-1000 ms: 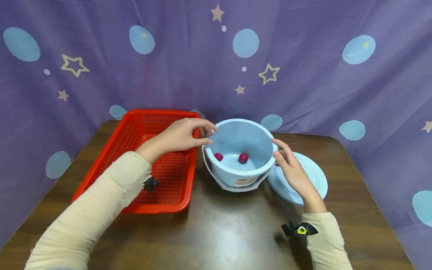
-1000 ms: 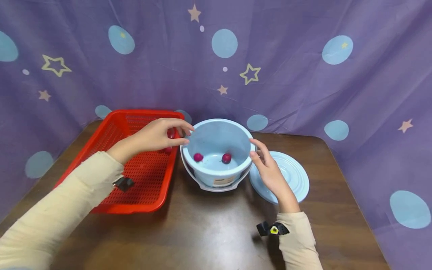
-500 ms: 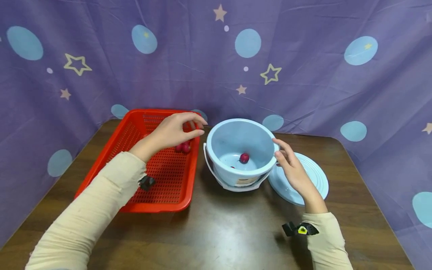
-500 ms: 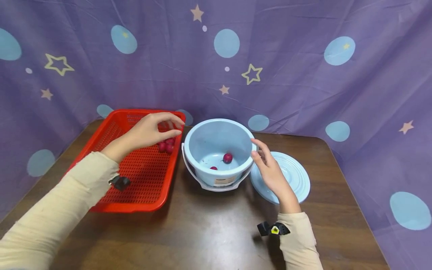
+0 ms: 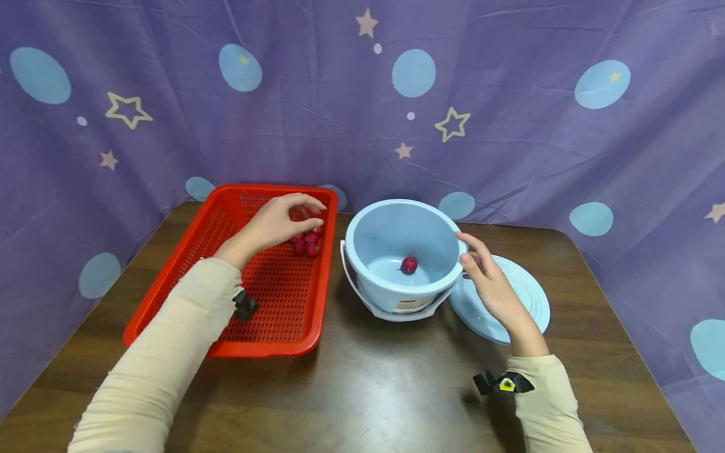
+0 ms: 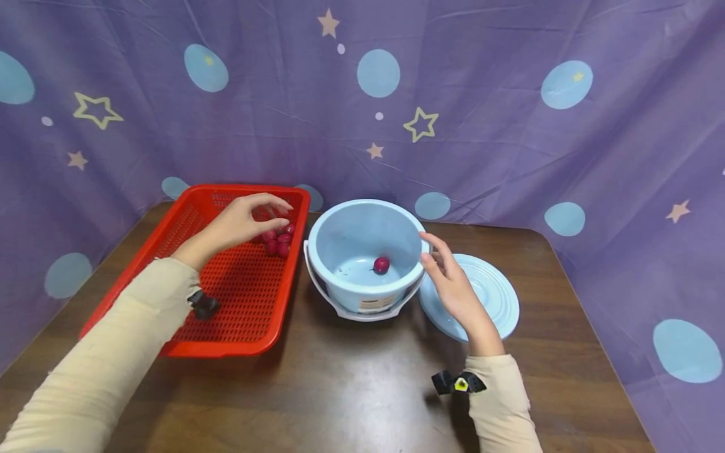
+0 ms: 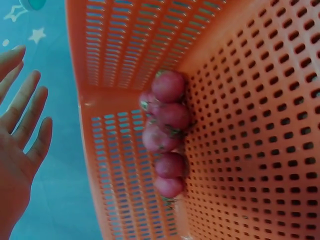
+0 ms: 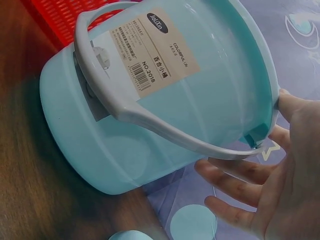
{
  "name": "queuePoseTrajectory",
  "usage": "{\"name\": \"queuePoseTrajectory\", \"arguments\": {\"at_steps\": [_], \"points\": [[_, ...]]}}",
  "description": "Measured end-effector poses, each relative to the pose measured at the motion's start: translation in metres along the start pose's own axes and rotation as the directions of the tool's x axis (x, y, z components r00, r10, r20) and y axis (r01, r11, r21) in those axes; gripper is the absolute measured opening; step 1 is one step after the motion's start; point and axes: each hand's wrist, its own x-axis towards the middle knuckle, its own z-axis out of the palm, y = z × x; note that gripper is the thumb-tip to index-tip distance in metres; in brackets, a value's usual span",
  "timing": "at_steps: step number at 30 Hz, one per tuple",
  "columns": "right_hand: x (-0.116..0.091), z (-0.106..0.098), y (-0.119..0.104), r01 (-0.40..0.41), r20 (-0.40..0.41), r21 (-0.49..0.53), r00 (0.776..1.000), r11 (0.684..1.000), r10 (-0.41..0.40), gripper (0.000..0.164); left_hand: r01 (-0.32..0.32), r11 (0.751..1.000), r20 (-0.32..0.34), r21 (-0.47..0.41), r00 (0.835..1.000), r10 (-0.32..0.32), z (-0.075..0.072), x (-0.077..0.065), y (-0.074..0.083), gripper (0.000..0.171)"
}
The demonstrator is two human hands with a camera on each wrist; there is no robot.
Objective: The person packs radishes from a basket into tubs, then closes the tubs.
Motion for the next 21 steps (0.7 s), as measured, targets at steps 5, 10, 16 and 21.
{"name": "queuePoseTrajectory", "arguments": {"at_steps": [5,10,16,21], "points": [[0.0,0.001,0.001,0.001,-0.001,0.001,1.0,1.0,-0.001,0.047,0.034,0.999,0.031,-0.018,0.999,-0.033,0.002,0.0,-0.015,0.031],[0.001,0.001,0.001,0.014,-0.004,0.0,1.0,1.0,-0.014,0.047,0.07,0.998,0.078,-0.005,0.995,-0.069,0.006,0.003,-0.029,0.03],[0.001,0.001,0.001,0.018,-0.005,0.0,1.0,1.0,-0.018,0.047,0.123,0.992,0.122,0.033,0.984,-0.126,0.015,0.006,-0.042,0.027],[0.001,0.002,0.0,0.009,-0.004,0.002,1.0,1.0,-0.009,0.047,0.138,0.989,0.148,0.055,0.978,-0.145,0.022,0.007,-0.046,0.027]]}}
